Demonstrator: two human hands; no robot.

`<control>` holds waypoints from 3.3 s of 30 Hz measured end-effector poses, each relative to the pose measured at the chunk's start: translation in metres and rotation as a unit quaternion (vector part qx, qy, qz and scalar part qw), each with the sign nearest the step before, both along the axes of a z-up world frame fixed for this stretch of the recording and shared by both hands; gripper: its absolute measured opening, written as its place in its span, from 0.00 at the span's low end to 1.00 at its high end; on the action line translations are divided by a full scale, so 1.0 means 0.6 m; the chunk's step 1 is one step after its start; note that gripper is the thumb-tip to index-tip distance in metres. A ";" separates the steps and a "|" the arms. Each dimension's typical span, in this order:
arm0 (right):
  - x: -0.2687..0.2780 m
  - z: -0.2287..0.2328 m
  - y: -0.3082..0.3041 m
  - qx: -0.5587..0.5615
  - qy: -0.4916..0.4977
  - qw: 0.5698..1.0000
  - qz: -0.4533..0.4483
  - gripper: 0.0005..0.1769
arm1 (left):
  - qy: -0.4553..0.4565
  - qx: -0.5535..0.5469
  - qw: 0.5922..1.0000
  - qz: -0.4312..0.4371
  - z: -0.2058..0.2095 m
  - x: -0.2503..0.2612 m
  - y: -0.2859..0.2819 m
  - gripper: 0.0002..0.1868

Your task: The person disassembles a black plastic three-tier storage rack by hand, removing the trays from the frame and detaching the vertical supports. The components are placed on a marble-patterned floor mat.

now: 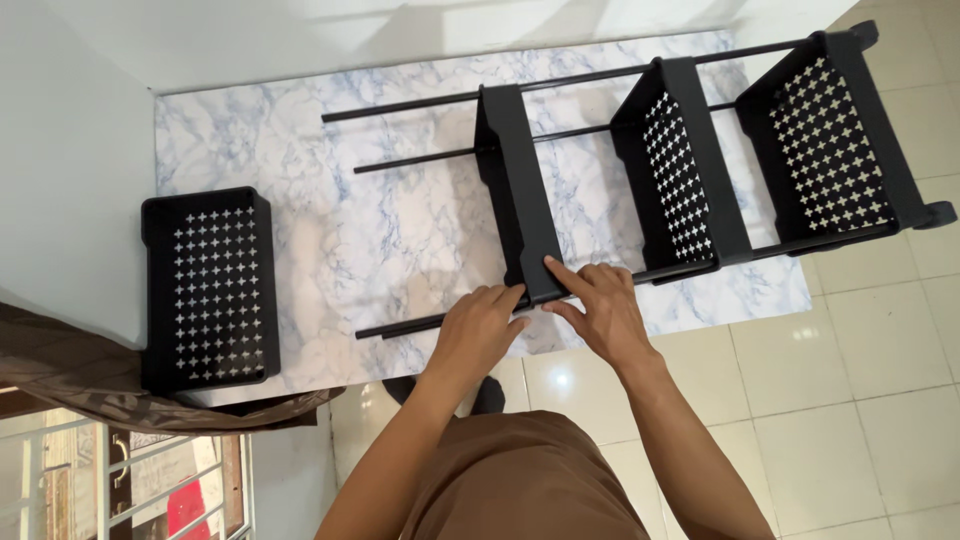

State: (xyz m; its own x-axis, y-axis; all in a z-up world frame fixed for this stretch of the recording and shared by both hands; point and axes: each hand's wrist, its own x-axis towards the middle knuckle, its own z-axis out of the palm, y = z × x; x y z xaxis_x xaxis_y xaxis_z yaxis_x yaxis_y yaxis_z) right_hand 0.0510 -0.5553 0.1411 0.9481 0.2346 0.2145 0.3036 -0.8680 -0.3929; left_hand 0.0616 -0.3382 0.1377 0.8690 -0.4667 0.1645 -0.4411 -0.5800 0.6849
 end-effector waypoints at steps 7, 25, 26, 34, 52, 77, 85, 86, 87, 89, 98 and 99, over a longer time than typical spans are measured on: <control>-0.012 0.052 -0.013 0.003 0.006 1.000 0.016 0.35 | -0.073 0.023 0.997 0.016 0.049 -0.015 -0.019 0.16; 0.074 0.242 0.032 -0.039 0.070 0.994 0.076 0.31 | -0.142 0.018 0.990 -0.007 0.189 0.053 0.045 0.15; 0.079 0.251 0.033 -0.050 0.085 0.993 0.063 0.31 | -0.121 0.023 0.992 -0.026 0.196 0.057 0.048 0.15; 0.128 0.300 0.042 -0.046 0.158 0.984 0.065 0.34 | -0.020 0.024 0.998 -0.060 0.253 0.088 0.062 0.15; 0.250 0.295 -0.024 -0.109 0.286 0.938 0.161 0.32 | 0.187 -0.010 0.982 -0.017 0.277 0.156 0.007 0.13; 0.193 0.269 -0.072 -0.058 0.089 0.950 0.293 0.40 | 0.312 0.033 0.941 0.128 0.282 0.114 -0.065 0.20; 0.184 0.276 -0.070 -0.041 0.083 0.955 0.283 0.39 | 0.314 0.044 0.941 0.119 0.290 0.111 -0.064 0.20; 0.183 0.277 -0.070 -0.042 0.084 0.955 0.283 0.39 | 0.319 0.047 0.939 0.118 0.291 0.110 -0.065 0.20; 0.181 0.278 -0.070 -0.043 0.086 0.954 0.283 0.38 | 0.323 0.051 0.938 0.117 0.292 0.109 -0.065 0.20; 0.179 0.280 -0.068 -0.048 0.100 0.954 0.277 0.39 | 0.317 0.048 0.940 0.116 0.294 0.107 -0.064 0.20; 0.169 0.279 -0.073 -0.040 0.105 0.955 0.276 0.40 | 0.311 0.037 0.944 0.108 0.298 0.099 -0.067 0.20; 0.169 0.279 -0.074 -0.043 0.107 0.954 0.276 0.40 | 0.309 0.038 0.944 0.108 0.299 0.098 -0.067 0.20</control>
State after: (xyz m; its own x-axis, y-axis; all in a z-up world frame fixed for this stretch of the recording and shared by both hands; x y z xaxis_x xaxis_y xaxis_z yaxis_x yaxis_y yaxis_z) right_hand 0.1522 -0.5999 0.3082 0.6952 0.7186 -0.0135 0.6441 -0.6313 -0.4320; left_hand 0.1202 -0.3786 0.3170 0.8644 -0.2573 -0.4320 0.1639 -0.6681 0.7258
